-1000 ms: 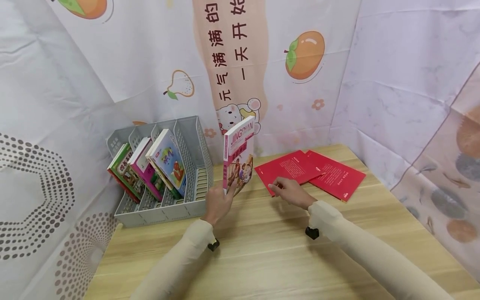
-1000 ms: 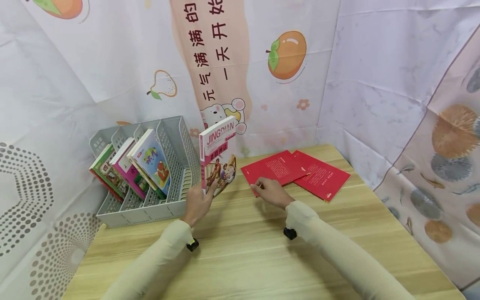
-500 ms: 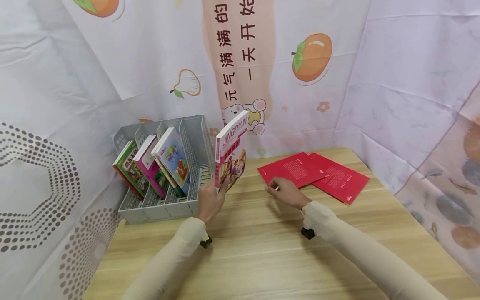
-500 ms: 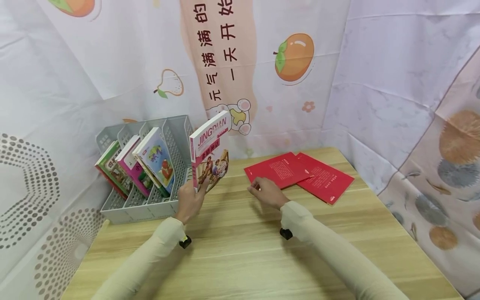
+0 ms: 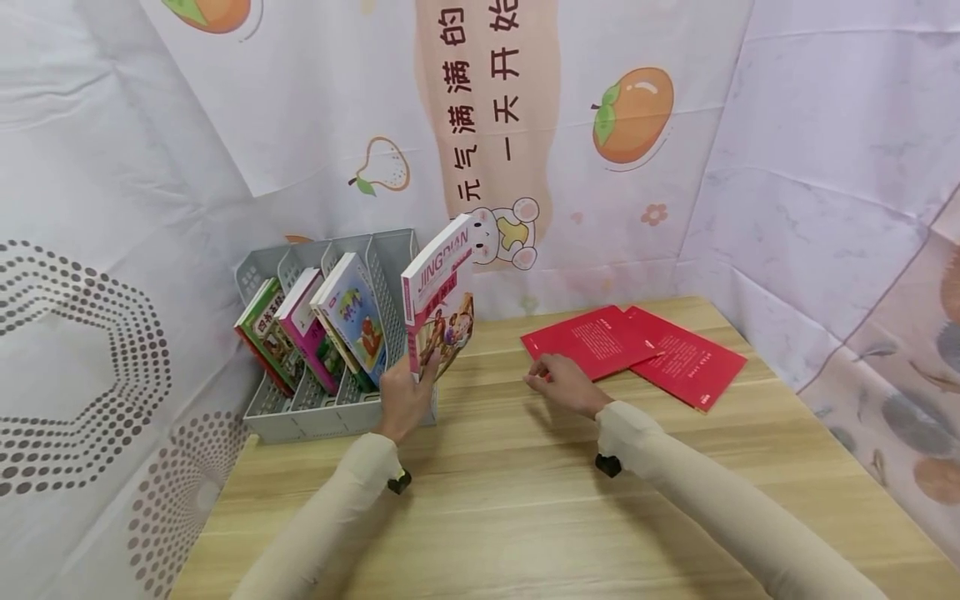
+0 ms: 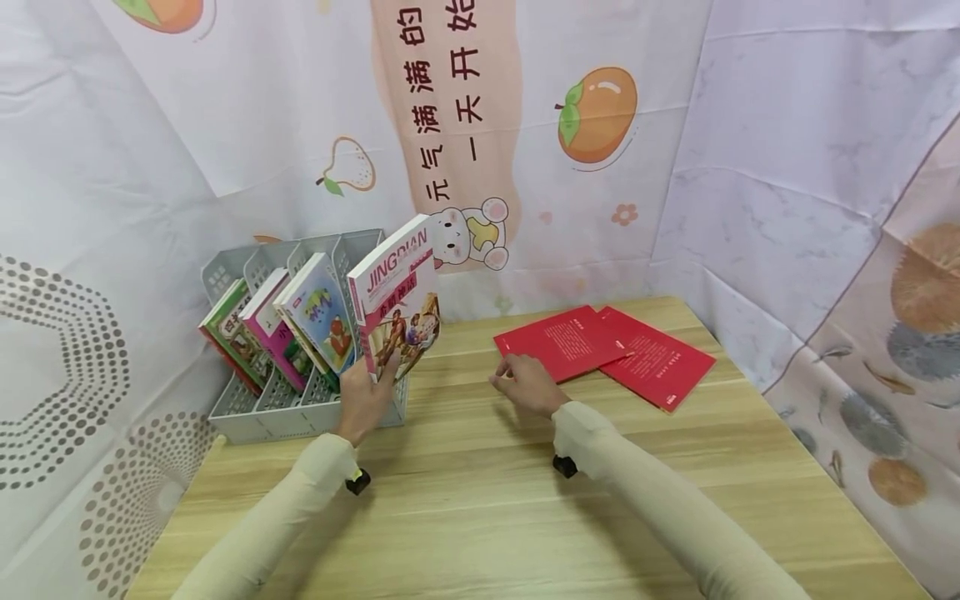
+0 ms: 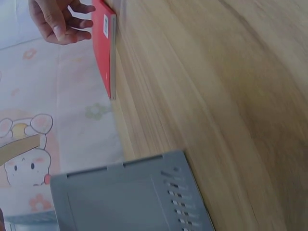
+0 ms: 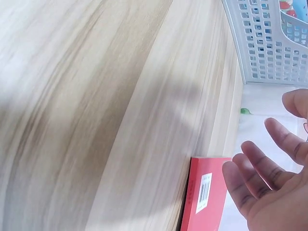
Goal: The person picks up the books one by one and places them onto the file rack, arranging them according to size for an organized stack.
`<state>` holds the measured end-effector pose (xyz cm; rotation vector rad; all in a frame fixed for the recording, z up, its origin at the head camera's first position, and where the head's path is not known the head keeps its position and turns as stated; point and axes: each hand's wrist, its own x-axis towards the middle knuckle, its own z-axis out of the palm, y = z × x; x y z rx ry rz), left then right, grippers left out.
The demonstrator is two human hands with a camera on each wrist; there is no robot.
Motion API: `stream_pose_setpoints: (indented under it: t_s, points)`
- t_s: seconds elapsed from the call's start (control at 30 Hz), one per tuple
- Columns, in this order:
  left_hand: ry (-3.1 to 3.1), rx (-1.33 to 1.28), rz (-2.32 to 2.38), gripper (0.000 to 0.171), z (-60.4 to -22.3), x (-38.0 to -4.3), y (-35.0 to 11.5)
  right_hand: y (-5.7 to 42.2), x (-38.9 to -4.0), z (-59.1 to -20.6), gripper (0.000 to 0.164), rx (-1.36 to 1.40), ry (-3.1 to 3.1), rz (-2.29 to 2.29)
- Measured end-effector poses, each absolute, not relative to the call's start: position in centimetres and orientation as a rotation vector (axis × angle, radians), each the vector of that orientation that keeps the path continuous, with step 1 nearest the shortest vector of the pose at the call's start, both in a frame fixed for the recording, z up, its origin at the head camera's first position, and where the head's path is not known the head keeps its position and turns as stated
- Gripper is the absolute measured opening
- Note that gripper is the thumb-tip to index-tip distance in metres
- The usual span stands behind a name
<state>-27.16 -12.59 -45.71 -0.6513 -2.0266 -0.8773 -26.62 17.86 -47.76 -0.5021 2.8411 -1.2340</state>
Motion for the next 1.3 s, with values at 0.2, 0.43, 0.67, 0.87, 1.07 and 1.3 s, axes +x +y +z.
stream_pose_setpoints:
  t_s: [0.2, 0.43, 0.67, 0.87, 1.07, 1.3]
  points:
    - [-1.999, -0.616, -0.859, 0.02, -45.8, -27.5, -13.7, 16.9, -26.7, -47.8, 0.023, -0.5, 2.827, -1.238]
    - [-1.99, -0.61, -0.887, 0.021, -45.6, -27.8, -14.9, 16.1, -27.0, -47.9, 0.023, -0.501, 2.826, -1.245]
    - [-1.972, -0.553, -0.889, 0.016, -45.4, -28.1, -16.0, 15.3, -27.0, -48.1, 0.028, -0.532, 2.808, -1.235]
    - [-1.99, -0.518, -0.9, 0.017, -45.4, -28.1, -16.8, 14.5, -27.1, -48.1, 0.027, -0.531, 2.799, -1.251]
    - [-1.974, -0.495, -0.877, 0.015, -45.6, -28.0, -17.6, 13.4, -27.3, -48.2, 0.028, -0.57, 2.78, -1.248]
    - [-1.959, -0.47, -0.859, 0.013, -45.9, -27.9, -18.3, 12.1, -27.5, -48.4, 0.029, -0.592, 2.781, -1.222]
